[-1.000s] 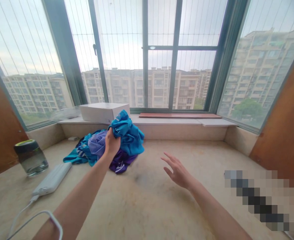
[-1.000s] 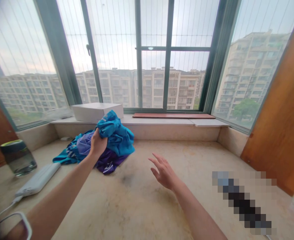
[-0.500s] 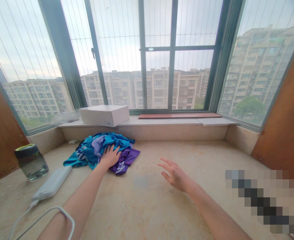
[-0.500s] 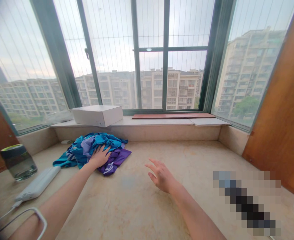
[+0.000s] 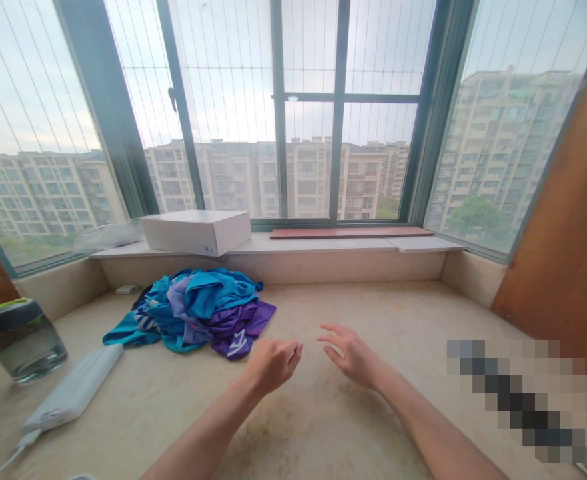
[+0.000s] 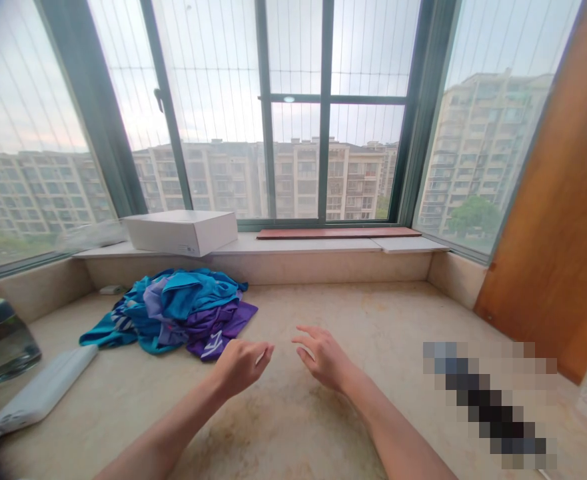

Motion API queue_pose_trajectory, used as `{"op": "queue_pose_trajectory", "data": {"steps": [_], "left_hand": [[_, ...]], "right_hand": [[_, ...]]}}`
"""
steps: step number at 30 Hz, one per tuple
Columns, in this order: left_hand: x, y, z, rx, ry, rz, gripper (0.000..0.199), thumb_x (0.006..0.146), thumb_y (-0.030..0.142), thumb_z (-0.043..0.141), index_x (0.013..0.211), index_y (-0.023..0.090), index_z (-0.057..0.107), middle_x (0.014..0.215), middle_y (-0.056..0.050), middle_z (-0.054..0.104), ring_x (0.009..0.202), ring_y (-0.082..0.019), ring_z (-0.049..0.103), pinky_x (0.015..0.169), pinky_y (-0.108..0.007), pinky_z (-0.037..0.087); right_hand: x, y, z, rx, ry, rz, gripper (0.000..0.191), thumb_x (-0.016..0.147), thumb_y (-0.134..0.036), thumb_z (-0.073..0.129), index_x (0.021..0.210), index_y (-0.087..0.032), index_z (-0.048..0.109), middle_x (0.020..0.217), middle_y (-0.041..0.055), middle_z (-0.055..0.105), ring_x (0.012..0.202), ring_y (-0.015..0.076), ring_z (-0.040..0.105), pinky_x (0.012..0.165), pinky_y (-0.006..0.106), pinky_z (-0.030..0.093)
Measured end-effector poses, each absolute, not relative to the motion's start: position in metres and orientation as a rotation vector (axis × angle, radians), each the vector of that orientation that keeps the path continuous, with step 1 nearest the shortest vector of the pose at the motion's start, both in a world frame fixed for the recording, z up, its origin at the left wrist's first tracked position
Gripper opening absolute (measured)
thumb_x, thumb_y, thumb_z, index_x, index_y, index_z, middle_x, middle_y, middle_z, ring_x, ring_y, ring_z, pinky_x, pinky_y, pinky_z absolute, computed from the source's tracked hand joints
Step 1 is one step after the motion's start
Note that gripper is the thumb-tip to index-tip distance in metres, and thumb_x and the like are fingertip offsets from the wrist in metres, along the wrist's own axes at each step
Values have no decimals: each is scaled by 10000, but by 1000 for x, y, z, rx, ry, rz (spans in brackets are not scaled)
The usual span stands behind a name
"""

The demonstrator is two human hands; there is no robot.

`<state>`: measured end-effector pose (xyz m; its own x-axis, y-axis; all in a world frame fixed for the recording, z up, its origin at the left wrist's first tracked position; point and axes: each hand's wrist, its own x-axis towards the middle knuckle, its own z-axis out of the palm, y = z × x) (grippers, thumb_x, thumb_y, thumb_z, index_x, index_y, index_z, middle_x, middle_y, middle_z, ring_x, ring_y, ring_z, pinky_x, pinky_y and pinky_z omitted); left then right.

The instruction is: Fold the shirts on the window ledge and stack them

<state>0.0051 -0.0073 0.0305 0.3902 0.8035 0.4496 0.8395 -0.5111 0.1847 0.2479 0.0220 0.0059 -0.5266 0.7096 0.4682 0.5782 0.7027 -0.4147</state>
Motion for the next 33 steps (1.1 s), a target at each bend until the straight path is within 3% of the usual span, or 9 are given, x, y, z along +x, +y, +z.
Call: {"op": "queue_pose_trajectory", "data": {"steps": [5,17,33], "left_hand": [[3,-18,20,-2577,-1386,-744,444,1021,335,380,661,214,610,509,-33,600,472,-146,548,534,-312,208],[2,-18,15,-2574,-1225,-864,414,990,267,441,596,190,543,464,8,545,441,-118,504,512,-290,190],[-1,-17,15,-2603,-1239,-889,400,983,256,462,591,188,510,448,33,495,418,-96,452,513,-283,186]], "right_hand": [[243,23,1,-976,-2209,296,264,965,-224,536,1122,-243,747,1319,108,671,1223,266,626,1066,481,472],[243,27,-2,-953,-2089,339,253,988,-247,504,1047,-198,745,1145,103,744,1089,243,687,1003,426,519],[240,19,6,-946,-2150,246,230,973,-214,537,1065,-226,748,1125,81,755,1071,243,687,984,422,503]]}}
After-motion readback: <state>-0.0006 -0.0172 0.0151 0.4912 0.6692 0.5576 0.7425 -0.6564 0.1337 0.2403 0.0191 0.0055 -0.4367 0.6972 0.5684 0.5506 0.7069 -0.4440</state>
